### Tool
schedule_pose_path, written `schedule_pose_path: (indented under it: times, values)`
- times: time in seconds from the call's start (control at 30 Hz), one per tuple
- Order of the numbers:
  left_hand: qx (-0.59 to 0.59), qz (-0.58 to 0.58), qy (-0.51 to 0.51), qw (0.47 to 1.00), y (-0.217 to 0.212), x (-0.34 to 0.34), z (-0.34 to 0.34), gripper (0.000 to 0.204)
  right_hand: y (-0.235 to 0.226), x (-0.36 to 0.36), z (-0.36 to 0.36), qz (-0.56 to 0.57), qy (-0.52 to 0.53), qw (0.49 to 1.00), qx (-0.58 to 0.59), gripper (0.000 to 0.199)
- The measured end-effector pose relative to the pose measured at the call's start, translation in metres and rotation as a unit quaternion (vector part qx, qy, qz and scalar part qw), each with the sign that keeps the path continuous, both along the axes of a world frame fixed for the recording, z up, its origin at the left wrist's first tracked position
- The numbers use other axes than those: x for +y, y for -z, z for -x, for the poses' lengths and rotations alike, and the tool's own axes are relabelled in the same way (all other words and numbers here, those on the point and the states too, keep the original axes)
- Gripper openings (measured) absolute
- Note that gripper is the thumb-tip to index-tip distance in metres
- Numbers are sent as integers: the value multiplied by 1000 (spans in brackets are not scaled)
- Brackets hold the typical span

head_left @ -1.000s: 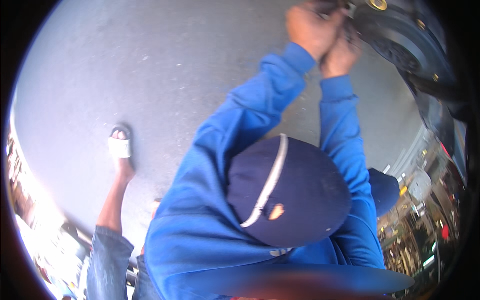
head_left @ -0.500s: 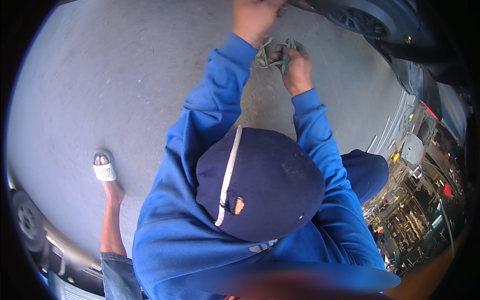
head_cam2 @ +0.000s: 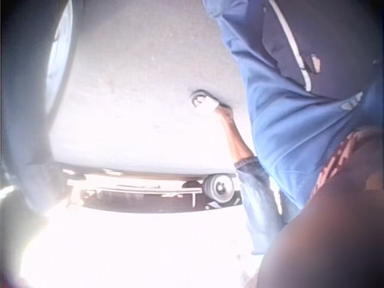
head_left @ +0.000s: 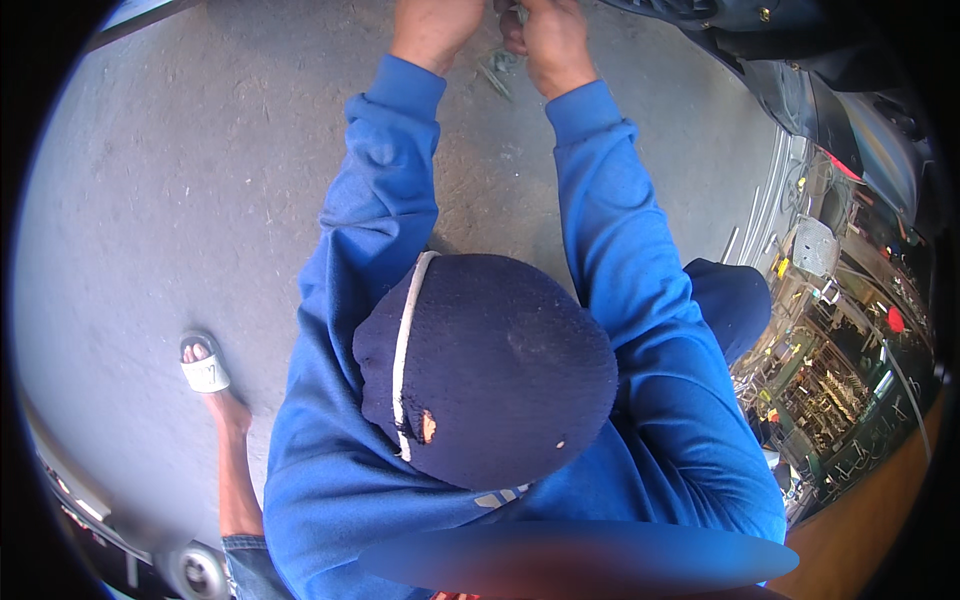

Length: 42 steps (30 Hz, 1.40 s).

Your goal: The person uses a wrench to tighten bolts on the rear wheel and brake assembly of a scooter. They then retrieve a small metal part from a pile of scrap and attach it to the scooter's frame using a zip tie.

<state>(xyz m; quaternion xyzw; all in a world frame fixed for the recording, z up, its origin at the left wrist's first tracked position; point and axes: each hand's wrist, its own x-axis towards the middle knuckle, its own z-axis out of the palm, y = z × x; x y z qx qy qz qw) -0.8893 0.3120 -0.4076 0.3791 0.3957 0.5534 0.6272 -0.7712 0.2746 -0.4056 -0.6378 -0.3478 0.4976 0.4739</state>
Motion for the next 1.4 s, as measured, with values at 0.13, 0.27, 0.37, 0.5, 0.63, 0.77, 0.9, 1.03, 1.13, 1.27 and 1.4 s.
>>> schedule_pose_path:
  times: [0.13,0.27,0.37,0.5,0.63,0.77,0.9,1.03,1.13,1.27,1.4]
  values:
    - [-20,3,5,1000,4,-2,-2,26,-2,-6,-6,-19,-51,996,76,18]
    - [-32,4,12,999,5,-6,-5,25,-13,-11,-2,-18,-42,994,94,21]
    - [-38,5,15,999,5,-9,-6,25,-17,-15,4,-11,-32,996,82,24]
    - [-29,3,12,999,4,-11,-5,25,-15,-17,4,-14,-12,997,70,24]
    - [8,-2,14,1000,4,-9,-6,25,-5,-21,-9,-17,-38,998,56,19]
    - [69,-54,0,996,-3,-8,-6,28,3,-33,-27,-34,-63,997,-10,16]
    - [212,-57,-24,975,-8,-4,-2,37,15,-33,-40,-82,-82,992,-56,26]
    - [331,-10,-74,941,2,0,0,57,30,-23,-43,-122,-62,971,-196,36]
    - [241,-14,-122,963,12,0,-4,78,31,-24,-48,-117,-85,970,-197,37]
    - [188,-127,-90,970,10,15,-3,55,22,-24,-63,-104,-144,960,-219,36]
    - [133,-143,-19,981,6,23,0,34,18,-12,-71,-115,-198,957,-178,34]
